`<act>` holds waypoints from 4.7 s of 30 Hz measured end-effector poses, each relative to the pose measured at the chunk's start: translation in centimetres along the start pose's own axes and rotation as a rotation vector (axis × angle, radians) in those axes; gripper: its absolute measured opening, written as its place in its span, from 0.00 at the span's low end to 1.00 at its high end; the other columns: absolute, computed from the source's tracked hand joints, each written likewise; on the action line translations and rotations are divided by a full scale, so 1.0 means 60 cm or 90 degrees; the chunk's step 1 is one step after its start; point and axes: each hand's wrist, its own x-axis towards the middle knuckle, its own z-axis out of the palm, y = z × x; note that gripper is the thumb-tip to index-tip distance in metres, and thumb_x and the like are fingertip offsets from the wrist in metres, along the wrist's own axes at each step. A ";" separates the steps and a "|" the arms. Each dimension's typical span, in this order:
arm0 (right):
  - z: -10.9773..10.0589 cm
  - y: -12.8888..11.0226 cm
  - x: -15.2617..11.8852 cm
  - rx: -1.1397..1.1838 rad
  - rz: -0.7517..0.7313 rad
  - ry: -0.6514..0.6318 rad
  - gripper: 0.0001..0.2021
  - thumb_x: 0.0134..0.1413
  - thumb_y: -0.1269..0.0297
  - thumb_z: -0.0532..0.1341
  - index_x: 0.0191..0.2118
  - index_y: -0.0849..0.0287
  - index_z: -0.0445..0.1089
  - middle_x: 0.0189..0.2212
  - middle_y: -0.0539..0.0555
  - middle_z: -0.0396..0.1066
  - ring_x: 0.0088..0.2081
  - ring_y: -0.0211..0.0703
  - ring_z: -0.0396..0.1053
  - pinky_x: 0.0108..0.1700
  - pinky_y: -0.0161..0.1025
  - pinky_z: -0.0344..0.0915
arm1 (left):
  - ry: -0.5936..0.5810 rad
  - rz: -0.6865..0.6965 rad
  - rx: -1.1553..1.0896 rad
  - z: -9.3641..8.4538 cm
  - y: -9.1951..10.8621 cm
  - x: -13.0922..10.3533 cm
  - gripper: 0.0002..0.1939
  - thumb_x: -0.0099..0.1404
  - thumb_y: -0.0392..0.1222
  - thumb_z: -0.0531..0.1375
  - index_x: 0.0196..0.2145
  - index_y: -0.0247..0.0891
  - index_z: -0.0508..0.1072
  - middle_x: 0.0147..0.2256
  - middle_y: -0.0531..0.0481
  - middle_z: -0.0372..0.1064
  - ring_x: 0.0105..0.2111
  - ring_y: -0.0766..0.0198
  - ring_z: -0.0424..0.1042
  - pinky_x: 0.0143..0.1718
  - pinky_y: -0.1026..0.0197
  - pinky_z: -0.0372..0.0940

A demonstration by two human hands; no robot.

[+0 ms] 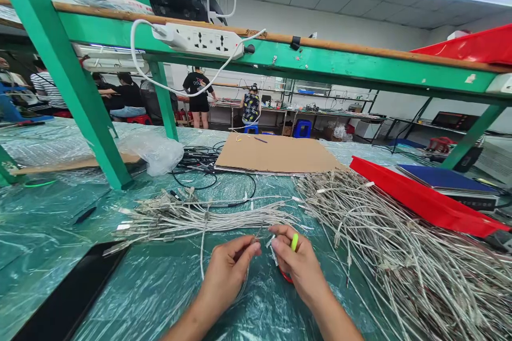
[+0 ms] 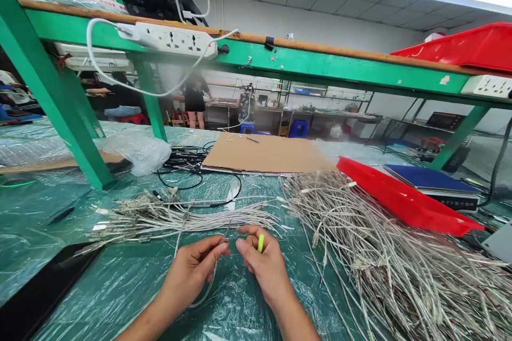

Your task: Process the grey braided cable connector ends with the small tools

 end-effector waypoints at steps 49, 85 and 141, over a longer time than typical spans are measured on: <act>-0.005 -0.018 -0.006 -0.178 -0.044 -0.025 0.18 0.54 0.48 0.63 0.30 0.61 0.69 0.15 0.42 0.52 0.17 0.29 0.45 0.19 0.30 0.43 | -0.204 -0.032 -0.157 -0.016 0.011 0.008 0.21 0.67 0.54 0.56 0.32 0.32 0.76 0.28 0.47 0.74 0.17 0.73 0.51 0.19 0.68 0.47; 0.000 -0.004 -0.001 0.102 0.056 0.111 0.18 0.41 0.54 0.73 0.27 0.61 0.67 0.15 0.40 0.54 0.15 0.24 0.40 0.17 0.29 0.37 | -0.082 0.085 0.014 -0.002 0.016 -0.005 0.17 0.69 0.48 0.54 0.29 0.36 0.75 0.28 0.50 0.70 0.29 0.63 0.65 0.31 0.65 0.56; -0.028 -0.026 -0.004 0.102 0.006 0.076 0.15 0.49 0.56 0.69 0.27 0.61 0.67 0.17 0.43 0.55 0.17 0.25 0.41 0.18 0.29 0.39 | -0.035 0.033 0.051 0.000 -0.001 -0.002 0.18 0.70 0.48 0.50 0.28 0.37 0.70 0.24 0.53 0.68 0.24 0.65 0.61 0.26 0.65 0.51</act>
